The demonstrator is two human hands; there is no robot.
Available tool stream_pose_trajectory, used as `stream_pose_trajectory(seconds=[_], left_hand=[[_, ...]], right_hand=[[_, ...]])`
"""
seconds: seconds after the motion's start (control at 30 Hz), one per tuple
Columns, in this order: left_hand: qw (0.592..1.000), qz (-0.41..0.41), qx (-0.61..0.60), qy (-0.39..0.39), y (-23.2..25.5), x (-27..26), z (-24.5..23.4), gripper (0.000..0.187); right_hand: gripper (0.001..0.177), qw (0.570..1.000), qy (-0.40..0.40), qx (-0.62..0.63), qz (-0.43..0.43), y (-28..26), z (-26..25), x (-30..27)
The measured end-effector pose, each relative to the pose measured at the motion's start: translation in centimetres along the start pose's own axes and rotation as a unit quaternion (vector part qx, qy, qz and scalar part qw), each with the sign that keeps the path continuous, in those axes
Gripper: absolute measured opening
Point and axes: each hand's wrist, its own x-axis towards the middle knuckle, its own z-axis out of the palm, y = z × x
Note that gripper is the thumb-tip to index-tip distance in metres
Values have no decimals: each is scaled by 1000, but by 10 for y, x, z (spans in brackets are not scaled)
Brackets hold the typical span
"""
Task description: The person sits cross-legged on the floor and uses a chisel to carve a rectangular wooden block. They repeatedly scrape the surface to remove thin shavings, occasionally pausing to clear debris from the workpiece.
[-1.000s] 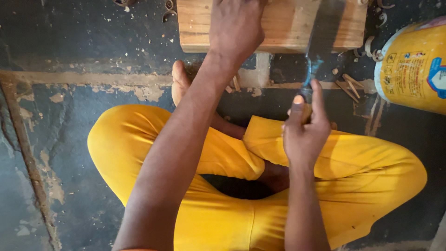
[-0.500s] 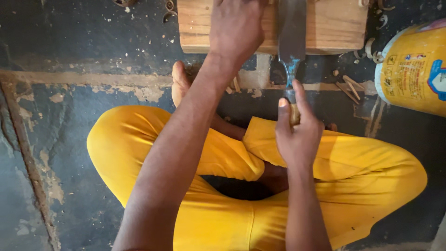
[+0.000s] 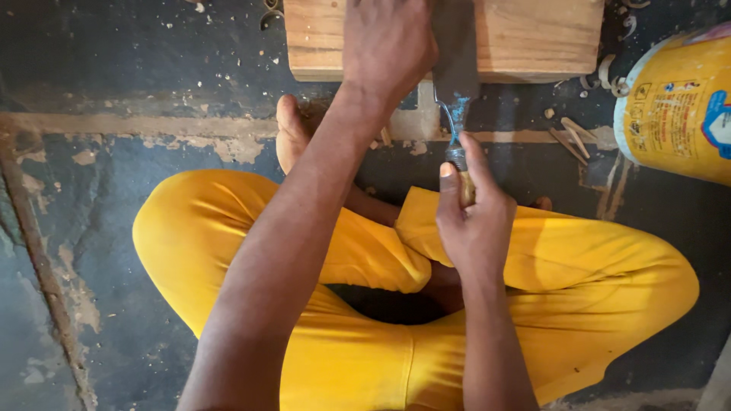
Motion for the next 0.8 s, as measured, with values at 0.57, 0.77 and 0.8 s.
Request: stream_pose_trajectory(seconds=[0.57,0.77,0.8], left_hand=[[996,-5,46,-75,39,-9,-37,60],[986,-9,99,-131,55,-15,-63,84],[986,-26,76,-149,53,-11,-61,84]], right_hand=[[43,996,3,-54,-66,-10,4,10],[41,995,12,-67,-67,-14,12,25],[40,991,26,-62,-113,-13,15,31]])
